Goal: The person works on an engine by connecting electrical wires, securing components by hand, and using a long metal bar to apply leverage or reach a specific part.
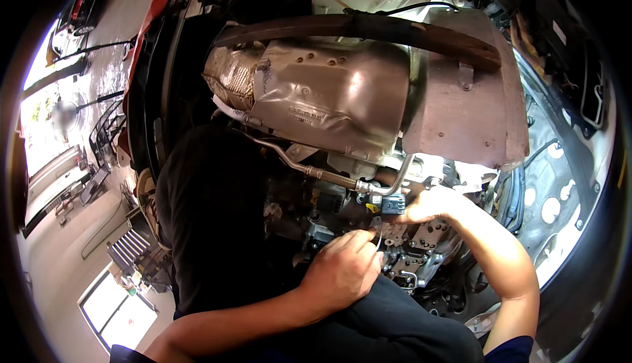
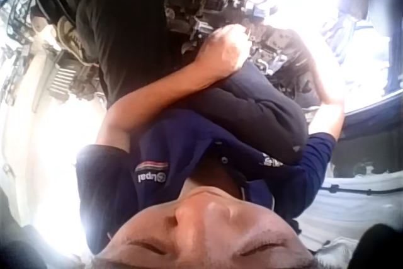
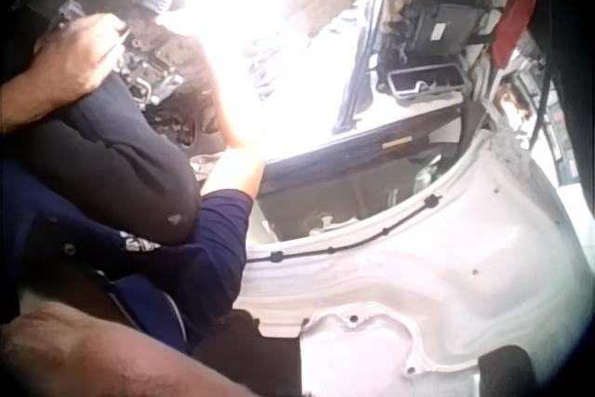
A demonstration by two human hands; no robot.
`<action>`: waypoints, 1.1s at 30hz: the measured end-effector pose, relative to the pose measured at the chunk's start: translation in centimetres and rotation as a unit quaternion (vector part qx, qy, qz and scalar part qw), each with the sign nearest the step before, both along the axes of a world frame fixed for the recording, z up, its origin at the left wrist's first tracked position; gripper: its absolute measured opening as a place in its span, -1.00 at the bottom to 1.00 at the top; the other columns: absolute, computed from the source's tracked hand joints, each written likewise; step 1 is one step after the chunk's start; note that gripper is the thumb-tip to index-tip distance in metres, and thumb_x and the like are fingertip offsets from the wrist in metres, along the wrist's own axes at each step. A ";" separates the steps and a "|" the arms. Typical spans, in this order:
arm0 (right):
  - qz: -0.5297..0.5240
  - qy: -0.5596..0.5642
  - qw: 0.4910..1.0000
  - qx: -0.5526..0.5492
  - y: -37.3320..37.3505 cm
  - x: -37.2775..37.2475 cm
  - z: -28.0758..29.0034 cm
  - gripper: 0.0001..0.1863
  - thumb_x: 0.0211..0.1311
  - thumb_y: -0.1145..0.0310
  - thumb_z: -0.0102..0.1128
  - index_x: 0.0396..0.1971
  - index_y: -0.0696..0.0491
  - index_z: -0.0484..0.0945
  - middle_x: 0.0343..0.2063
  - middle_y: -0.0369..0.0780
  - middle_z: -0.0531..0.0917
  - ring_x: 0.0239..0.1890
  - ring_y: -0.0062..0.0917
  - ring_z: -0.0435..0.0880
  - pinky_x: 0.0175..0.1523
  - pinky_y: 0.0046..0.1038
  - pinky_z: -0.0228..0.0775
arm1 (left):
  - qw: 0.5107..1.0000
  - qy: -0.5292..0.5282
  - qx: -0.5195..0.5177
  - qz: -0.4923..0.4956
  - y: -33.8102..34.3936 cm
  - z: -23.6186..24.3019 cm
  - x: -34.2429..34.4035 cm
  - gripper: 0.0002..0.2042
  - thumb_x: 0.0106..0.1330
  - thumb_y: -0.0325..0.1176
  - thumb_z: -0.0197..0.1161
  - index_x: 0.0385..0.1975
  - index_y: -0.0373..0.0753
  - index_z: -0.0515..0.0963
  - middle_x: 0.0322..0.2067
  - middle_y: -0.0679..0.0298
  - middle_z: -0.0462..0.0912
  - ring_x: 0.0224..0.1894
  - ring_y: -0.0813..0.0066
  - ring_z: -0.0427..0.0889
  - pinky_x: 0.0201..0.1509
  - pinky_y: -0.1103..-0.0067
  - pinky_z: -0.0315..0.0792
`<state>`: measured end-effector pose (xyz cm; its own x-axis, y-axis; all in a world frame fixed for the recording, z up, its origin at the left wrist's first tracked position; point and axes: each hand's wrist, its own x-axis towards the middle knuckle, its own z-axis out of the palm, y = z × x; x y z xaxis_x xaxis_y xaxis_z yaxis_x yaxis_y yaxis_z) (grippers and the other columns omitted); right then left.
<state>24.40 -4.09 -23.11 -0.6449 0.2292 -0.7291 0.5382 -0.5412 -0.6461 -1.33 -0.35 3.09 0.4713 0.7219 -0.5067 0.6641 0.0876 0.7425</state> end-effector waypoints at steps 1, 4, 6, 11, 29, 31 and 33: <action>-0.011 0.008 1.000 -0.015 0.8 -0.5 1.1 -0.31 -0.02 -0.16 0.33 0.06 -0.02 0.53 -0.20 -0.05 0.69 -0.16 -0.34 0.65 -0.02 -0.33 0.49 | 1.000 0.002 -0.005 0.006 0.2 -0.4 -0.1 -0.82 0.27 -0.37 0.19 -0.33 -0.40 0.53 -0.19 0.01 0.58 -0.05 0.08 0.57 0.11 0.34 0.44; 0.135 -0.036 0.990 0.003 6.8 -3.8 8.2 -0.35 0.01 -0.12 0.33 0.04 -0.02 0.54 -0.22 -0.06 0.69 -0.20 -0.36 0.64 -0.06 -0.35 0.50 | 0.988 -0.067 0.113 -0.078 0.5 -1.7 -0.7 -0.83 0.24 -0.35 0.20 -0.39 -0.36 0.53 -0.32 0.09 0.54 0.08 0.14 0.46 0.25 0.32 0.28; 0.112 0.008 0.993 0.030 5.5 -2.9 6.7 -0.37 0.03 -0.11 0.32 0.04 -0.03 0.54 -0.22 -0.07 0.69 -0.22 -0.37 0.64 -0.06 -0.36 0.50 | 0.985 -0.072 0.095 -0.123 0.6 -1.9 -0.9 -0.84 0.24 -0.35 0.19 -0.41 -0.34 0.53 -0.34 0.11 0.53 0.03 0.18 0.47 0.21 0.34 0.30; 0.121 -0.029 0.991 0.055 6.4 -3.6 8.7 -0.28 0.03 -0.14 0.28 0.18 -0.11 0.41 -0.22 -0.07 0.70 -0.21 -0.41 0.63 -0.07 -0.37 0.50 | 0.933 0.033 0.131 -0.334 1.0 -1.9 -1.5 -0.81 0.28 -0.27 0.09 -0.50 -0.21 0.53 -0.45 0.28 0.51 -0.22 0.40 0.47 -0.05 0.49 0.32; 0.136 -0.216 0.966 0.045 8.6 -5.4 14.2 -0.21 -0.14 -0.34 0.30 0.07 -0.13 0.56 -0.29 -0.10 0.72 -0.24 -0.41 0.69 -0.04 -0.38 0.51 | 0.967 0.008 0.131 -0.219 0.6 -2.1 -0.4 -0.77 0.33 -0.25 0.11 -0.54 -0.18 0.48 -0.51 0.24 0.51 -0.33 0.32 0.48 -0.20 0.44 0.31; 0.142 -0.240 0.960 0.030 9.3 -5.9 15.4 -0.20 -0.15 -0.35 0.32 0.06 -0.13 0.57 -0.33 -0.12 0.73 -0.27 -0.42 0.70 -0.06 -0.38 0.52 | 0.972 0.001 0.123 -0.200 0.5 -2.3 -0.5 -0.79 0.31 -0.28 0.12 -0.55 -0.20 0.50 -0.51 0.23 0.52 -0.30 0.29 0.50 -0.20 0.42 0.34; 0.085 -0.244 0.966 0.018 9.5 -6.5 16.7 -0.19 -0.18 -0.32 0.37 0.06 -0.10 0.57 -0.31 -0.13 0.73 -0.25 -0.42 0.70 -0.05 -0.39 0.52 | 0.969 0.005 0.131 -0.208 0.5 -2.2 -1.1 -0.82 0.26 -0.30 0.15 -0.56 -0.20 0.52 -0.50 0.22 0.53 -0.29 0.28 0.52 -0.19 0.42 0.36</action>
<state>17.91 5.45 -6.38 -0.2572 0.1821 -0.9490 0.8622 -0.4003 -0.3105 -2.47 0.19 0.92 0.7445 0.5760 -0.3375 0.6094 -0.3799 0.6960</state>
